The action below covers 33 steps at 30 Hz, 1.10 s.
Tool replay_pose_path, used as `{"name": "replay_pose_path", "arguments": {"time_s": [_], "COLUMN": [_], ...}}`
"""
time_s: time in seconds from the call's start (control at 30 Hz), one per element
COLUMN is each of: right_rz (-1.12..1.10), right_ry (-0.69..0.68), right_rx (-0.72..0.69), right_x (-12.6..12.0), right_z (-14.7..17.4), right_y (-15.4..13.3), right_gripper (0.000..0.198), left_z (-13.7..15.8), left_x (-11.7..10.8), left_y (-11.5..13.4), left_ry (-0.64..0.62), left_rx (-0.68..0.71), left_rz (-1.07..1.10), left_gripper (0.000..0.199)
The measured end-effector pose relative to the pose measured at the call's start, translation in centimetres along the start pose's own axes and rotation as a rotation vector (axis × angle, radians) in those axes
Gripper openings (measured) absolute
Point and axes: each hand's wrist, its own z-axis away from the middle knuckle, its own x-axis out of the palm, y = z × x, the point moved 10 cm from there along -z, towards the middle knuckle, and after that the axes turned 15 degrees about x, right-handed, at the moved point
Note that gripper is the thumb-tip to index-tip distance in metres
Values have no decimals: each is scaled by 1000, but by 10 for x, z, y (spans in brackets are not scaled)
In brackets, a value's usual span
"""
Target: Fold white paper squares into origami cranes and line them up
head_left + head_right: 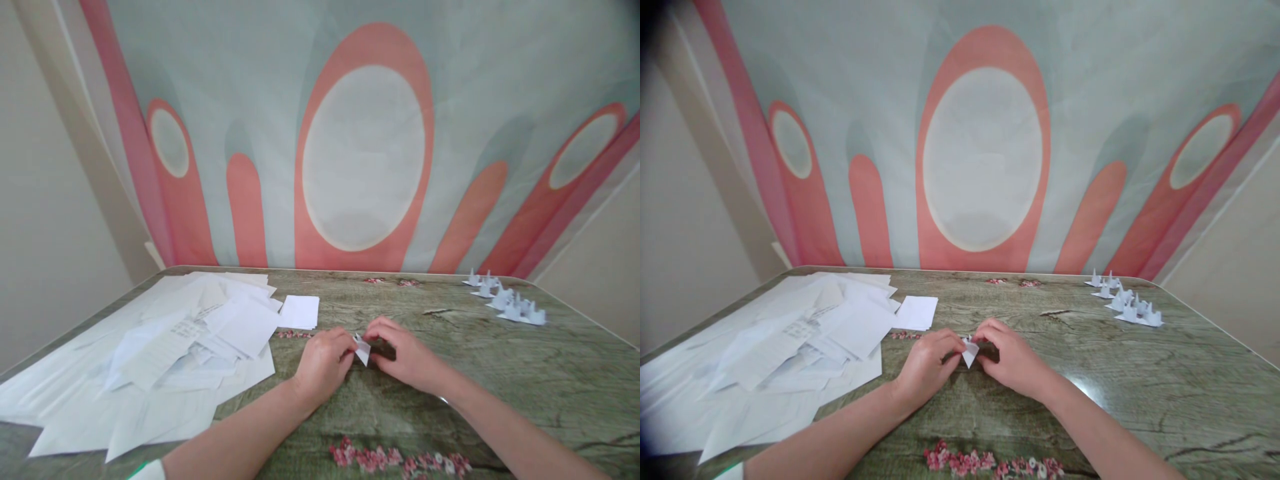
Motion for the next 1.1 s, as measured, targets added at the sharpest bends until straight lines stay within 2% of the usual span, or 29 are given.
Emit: {"name": "replay_pose_path", "arguments": {"time_s": [0.23,0.43,0.63,0.83,1.1], "right_rz": [358,460,413,247,133], "right_ry": [17,12,-20,-93,-38], "right_rx": [-144,-205,-182,-60,64], "right_x": [18,22,18,15,15], "right_z": [8,10,11,5,-1], "right_y": [-8,-8,-11,-5,11], "right_gripper": [10,12,13,19,20], "left_z": [1,-2,-2,-2,-1], "left_x": [10,14,12,10,11], "left_y": [1,8,1,0,-10], "left_ry": [-85,-150,-132,-112,-37], "left_rx": [6,50,-6,-37,-110], "left_rz": [-4,-36,-27,-32,72], "left_gripper": [18,16,9,19,14]}}
